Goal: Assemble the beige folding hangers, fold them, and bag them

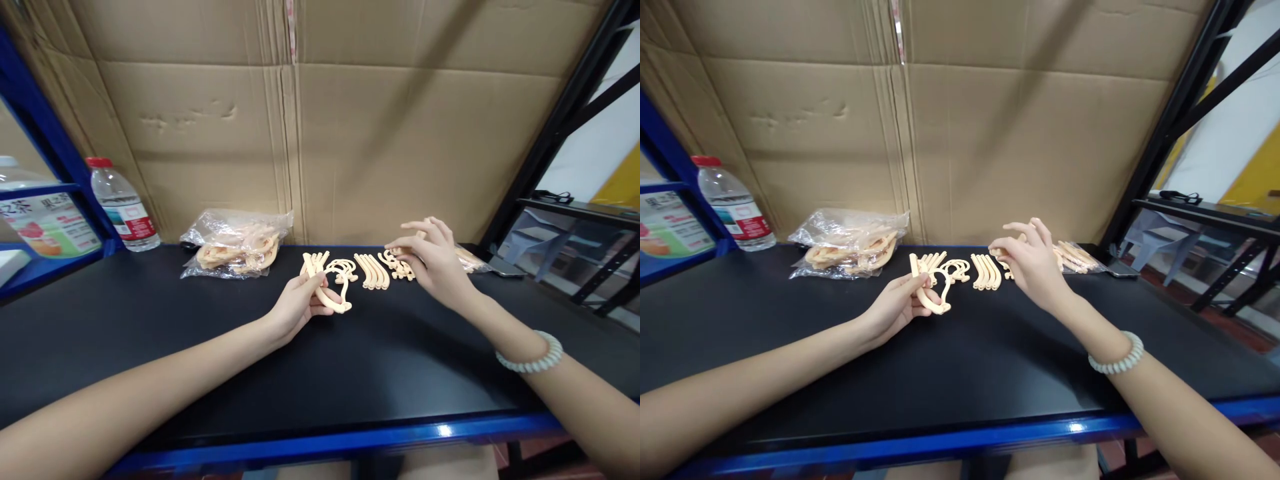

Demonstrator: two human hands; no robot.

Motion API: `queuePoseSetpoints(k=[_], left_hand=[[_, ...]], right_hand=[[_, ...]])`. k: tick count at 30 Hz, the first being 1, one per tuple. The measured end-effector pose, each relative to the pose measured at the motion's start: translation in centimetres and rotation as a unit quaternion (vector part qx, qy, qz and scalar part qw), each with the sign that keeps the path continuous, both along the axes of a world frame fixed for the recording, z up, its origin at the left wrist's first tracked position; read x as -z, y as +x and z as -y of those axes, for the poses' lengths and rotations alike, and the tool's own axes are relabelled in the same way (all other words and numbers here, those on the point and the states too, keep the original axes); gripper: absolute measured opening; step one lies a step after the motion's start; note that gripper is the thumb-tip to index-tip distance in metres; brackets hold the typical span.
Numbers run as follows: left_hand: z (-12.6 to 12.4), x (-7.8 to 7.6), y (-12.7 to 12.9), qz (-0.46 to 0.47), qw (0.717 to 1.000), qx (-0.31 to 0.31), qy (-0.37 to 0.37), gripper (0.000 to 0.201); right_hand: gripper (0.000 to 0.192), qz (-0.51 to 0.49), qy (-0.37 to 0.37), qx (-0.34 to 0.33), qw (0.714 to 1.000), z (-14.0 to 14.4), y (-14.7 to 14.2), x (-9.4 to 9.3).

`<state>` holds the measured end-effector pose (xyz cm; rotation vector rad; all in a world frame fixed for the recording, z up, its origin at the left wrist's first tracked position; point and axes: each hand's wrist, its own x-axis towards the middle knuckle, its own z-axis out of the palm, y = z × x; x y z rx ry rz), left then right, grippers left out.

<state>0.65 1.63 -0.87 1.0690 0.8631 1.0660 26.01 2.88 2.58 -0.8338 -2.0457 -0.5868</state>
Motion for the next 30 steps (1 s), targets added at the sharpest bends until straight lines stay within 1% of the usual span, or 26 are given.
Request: queuePoseSetpoints(k=[4, 8, 10, 12, 19, 23, 26, 28, 30], left_hand=[[0.1, -0.1, 0.0, -0.005, 1.0, -0.004, 0.001, 0.022], [0.1, -0.1, 0.1, -0.01, 1.0, -0.003, 0.004, 0.021], [0.2, -0.2, 0.1, -0.008, 1.0, -0.001, 0.006, 0.02], [0.2, -0.2, 0.2, -0.006, 1.0, -0.001, 0.003, 0.02], [0.1, -0.1, 0.1, -0.004, 1.0, 0.002, 0.0, 0.021], [0.2, 0.0, 0.1, -0.004, 1.0, 0.003, 0.006, 0.02], [0.2, -0.1, 0.1, -0.006, 1.0, 0.003, 0.008, 0.019], [0.3, -0.1, 0.1, -0.007, 1.0, 0.003, 0.007, 0.019], [0.3, -0.1, 0.1, -0.009, 1.0, 0.001, 0.005, 0.019]], right_hand=[[0.022, 0.045, -0.098, 0.01, 0.994, -2.0, 1.5, 1.1], [0.02, 0.128, -0.227, -0.013, 0.965, -2.8, 1.8, 2.7], [0.024, 0.144, -0.261, -0.029, 0.954, -3.0, 1.7, 3.1], [0.027, 0.141, -0.267, -0.039, 0.953, -2.9, 1.5, 3.3], [0.019, 0.122, -0.247, -0.026, 0.961, -2.9, 0.8, 3.6], [0.018, 0.061, -0.203, -0.044, 0.976, -3.1, 0.7, 3.8], [0.019, 0.024, -0.189, -0.058, 0.98, -3.3, 1.0, 3.7], [0.02, 0.038, -0.198, -0.056, 0.978, -3.3, 1.2, 3.6], [0.02, 0.073, -0.22, -0.046, 0.972, -3.4, 1.4, 3.6]])
